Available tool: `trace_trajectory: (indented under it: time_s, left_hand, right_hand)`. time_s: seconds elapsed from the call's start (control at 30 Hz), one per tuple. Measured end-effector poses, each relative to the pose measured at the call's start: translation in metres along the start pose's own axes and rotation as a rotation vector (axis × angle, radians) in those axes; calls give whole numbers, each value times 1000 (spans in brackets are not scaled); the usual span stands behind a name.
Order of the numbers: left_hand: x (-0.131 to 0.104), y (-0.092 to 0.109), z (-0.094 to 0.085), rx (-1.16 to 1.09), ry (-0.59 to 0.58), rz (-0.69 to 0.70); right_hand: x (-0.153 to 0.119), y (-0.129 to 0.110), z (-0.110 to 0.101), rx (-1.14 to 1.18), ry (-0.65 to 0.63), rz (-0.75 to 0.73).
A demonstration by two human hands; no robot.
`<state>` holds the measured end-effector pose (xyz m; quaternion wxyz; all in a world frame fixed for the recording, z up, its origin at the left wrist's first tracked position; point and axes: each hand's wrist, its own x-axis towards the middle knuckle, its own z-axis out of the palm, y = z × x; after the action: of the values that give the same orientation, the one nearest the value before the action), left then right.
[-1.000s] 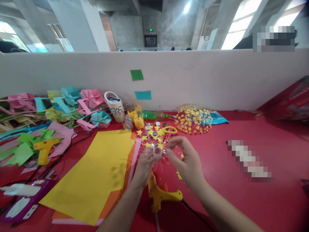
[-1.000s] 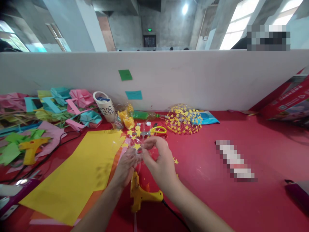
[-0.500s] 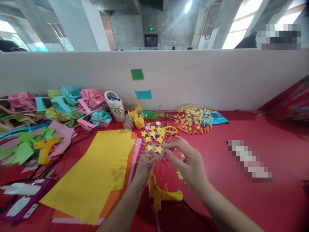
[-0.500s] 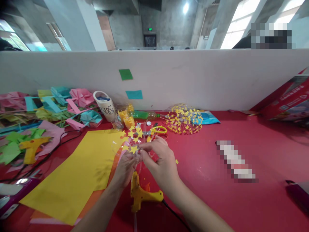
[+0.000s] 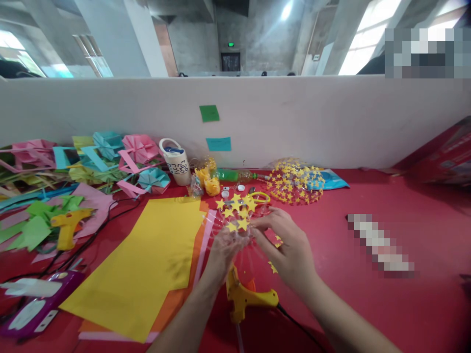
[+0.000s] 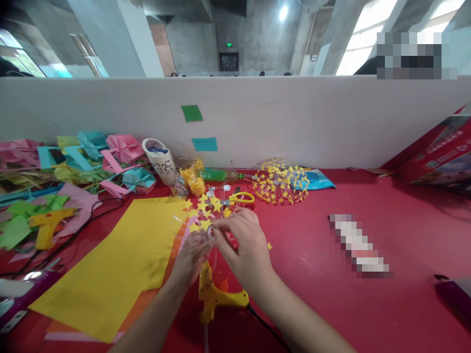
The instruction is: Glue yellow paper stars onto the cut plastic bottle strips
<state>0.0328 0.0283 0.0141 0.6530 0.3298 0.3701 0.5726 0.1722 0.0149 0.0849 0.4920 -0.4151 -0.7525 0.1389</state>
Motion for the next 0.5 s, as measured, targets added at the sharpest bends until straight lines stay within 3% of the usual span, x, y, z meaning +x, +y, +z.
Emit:
trace_trajectory:
  time_s: [0.13, 0.37, 0.5]
  left_hand:
    - [1, 2, 1, 12, -45, 5]
    - [3, -4, -7, 82, -13, 10]
    - [5, -6, -9, 77, -4, 23]
  right_hand:
    - [0, 0, -2, -64, 25, -14]
    - [-3, -3, -10, -179, 111, -92]
    - [-3, 0, -13, -229, 28, -159]
